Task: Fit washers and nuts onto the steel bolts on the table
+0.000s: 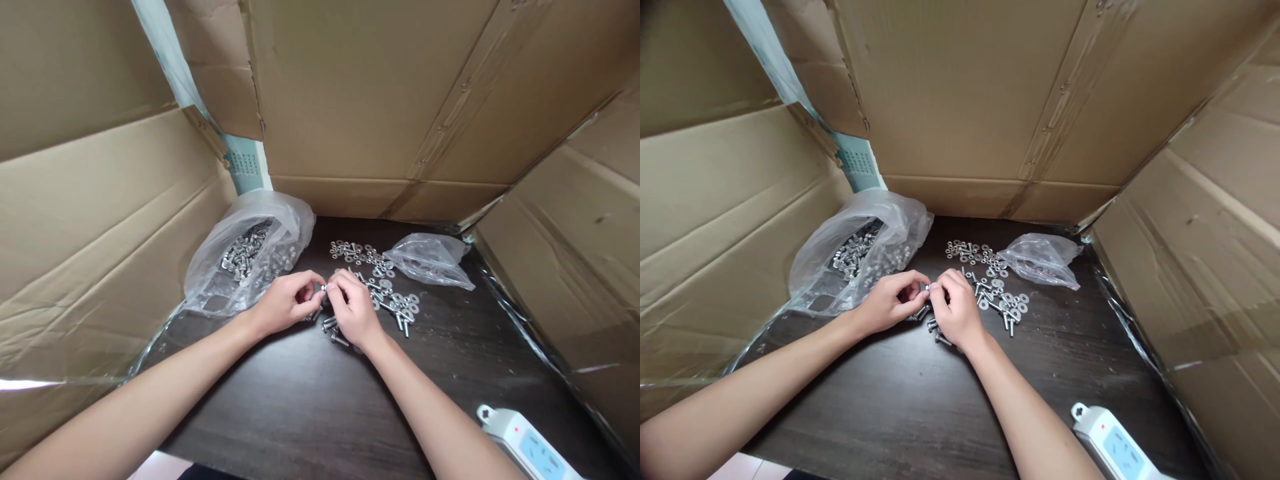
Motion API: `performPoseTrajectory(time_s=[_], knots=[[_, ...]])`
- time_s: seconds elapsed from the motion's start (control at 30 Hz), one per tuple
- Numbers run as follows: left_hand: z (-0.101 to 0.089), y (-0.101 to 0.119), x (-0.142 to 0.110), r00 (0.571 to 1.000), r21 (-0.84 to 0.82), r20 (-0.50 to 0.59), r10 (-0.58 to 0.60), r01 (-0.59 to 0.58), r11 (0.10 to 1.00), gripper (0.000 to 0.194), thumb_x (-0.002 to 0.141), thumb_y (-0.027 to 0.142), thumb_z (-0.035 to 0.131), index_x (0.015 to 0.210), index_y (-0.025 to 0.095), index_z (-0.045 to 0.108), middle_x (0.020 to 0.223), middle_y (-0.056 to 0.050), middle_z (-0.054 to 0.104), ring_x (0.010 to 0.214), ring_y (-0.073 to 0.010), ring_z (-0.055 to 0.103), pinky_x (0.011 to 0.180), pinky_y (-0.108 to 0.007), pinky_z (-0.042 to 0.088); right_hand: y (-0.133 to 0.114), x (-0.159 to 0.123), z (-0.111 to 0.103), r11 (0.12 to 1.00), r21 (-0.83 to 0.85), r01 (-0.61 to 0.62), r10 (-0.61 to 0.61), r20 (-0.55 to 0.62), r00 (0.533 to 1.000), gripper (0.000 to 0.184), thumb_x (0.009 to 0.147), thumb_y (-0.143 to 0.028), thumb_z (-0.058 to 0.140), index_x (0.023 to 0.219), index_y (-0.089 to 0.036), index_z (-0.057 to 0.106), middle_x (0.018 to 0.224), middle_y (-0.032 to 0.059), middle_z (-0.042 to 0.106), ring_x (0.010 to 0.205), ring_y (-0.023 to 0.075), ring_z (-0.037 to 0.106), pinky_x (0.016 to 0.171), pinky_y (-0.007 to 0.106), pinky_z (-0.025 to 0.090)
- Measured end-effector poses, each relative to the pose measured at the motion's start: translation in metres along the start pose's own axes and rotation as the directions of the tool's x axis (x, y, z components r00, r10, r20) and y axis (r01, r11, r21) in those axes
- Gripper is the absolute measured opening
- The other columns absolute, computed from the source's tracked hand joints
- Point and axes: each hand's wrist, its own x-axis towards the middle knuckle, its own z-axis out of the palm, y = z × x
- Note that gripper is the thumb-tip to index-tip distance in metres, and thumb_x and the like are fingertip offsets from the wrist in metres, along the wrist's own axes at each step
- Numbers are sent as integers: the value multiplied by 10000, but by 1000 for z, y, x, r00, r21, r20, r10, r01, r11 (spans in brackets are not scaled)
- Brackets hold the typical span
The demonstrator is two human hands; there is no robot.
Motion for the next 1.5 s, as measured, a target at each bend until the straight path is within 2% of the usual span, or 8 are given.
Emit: performPoseTrajectory(time_s=[0.23, 0.43, 0.53, 0.67, 0.8, 1.17, 1.33, 1.5], knots=[[1, 1, -1, 999, 33, -8, 34, -34, 999, 161, 960, 267, 586, 1061, 161, 653, 675, 48, 554, 576, -88, 504, 578, -196, 410, 3, 0, 1, 1000, -2, 2, -2, 7, 1000, 342, 1011, -229, 430, 669, -235, 411, 669, -6, 489, 695, 176, 491, 724, 336, 390], [2, 3, -2, 1000, 97, -11, 20, -19, 995, 154, 954, 263, 576, 1044, 159, 646, 666, 41, 578, 558, -92, 513, 570, -205, 409, 3, 0, 3, 1000, -5, -21, 21, -14, 1000, 409, 1034, -266, 422, 631, -235, 364, 619, -21, 429, 657, 171, 445, 703, 340, 366], [2, 4, -1, 1000, 105, -23, -1, 3, 994, 160, 951, 268, 570, 1040, 158, 644, 663, 38, 582, 562, -98, 526, 578, -212, 419, 0, 0, 2, 999, -32, -37, 36, -34, 999, 396, 1035, -266, 411, 641, -232, 378, 657, -12, 463, 686, 176, 465, 738, 353, 368], [1, 5, 0, 1000, 98, -14, -22, 24, 995, 146, 949, 270, 565, 1007, 158, 639, 660, 38, 583, 560, -100, 533, 582, -216, 424, -2, 0, -1, 999, 10, -50, 50, -35, 998, 282, 998, -227, 421, 717, -234, 448, 787, 21, 545, 788, 196, 519, 749, 350, 394], [1, 5, 0, 1000, 100, -4, -19, 20, 995, 154, 948, 281, 569, 1013, 160, 638, 658, 40, 577, 559, -101, 525, 580, -220, 420, -1, -1, -1, 998, 24, -50, 50, -13, 999, 209, 947, -203, 457, 742, -237, 448, 822, 28, 547, 808, 201, 532, 734, 343, 411], [1, 3, -1, 1000, 70, 15, 0, -1, 998, 166, 944, 255, 577, 1077, 169, 629, 674, 49, 575, 559, -91, 516, 578, -206, 414, 3, -1, 2, 1000, -4, -20, 20, 2, 1000, 289, 1008, -239, 414, 734, -226, 505, 838, 45, 579, 832, 209, 561, 801, 387, 435], [1, 3, -1, 1000, 75, -10, -19, 19, 997, 162, 950, 266, 578, 1072, 174, 632, 660, 53, 566, 554, -93, 517, 579, -209, 415, 1, -2, 2, 997, -32, -70, 70, -25, 997, 340, 1029, -276, 401, 704, -229, 490, 805, 33, 564, 808, 206, 539, 799, 386, 413], [1, 4, -1, 999, 80, -17, -31, 32, 996, 153, 951, 283, 580, 1040, 170, 632, 652, 52, 563, 553, -94, 518, 574, -212, 412, -2, -1, -1, 997, 12, -82, 82, -18, 996, 238, 983, -228, 429, 750, -232, 474, 858, 37, 557, 852, 210, 543, 785, 368, 425]])
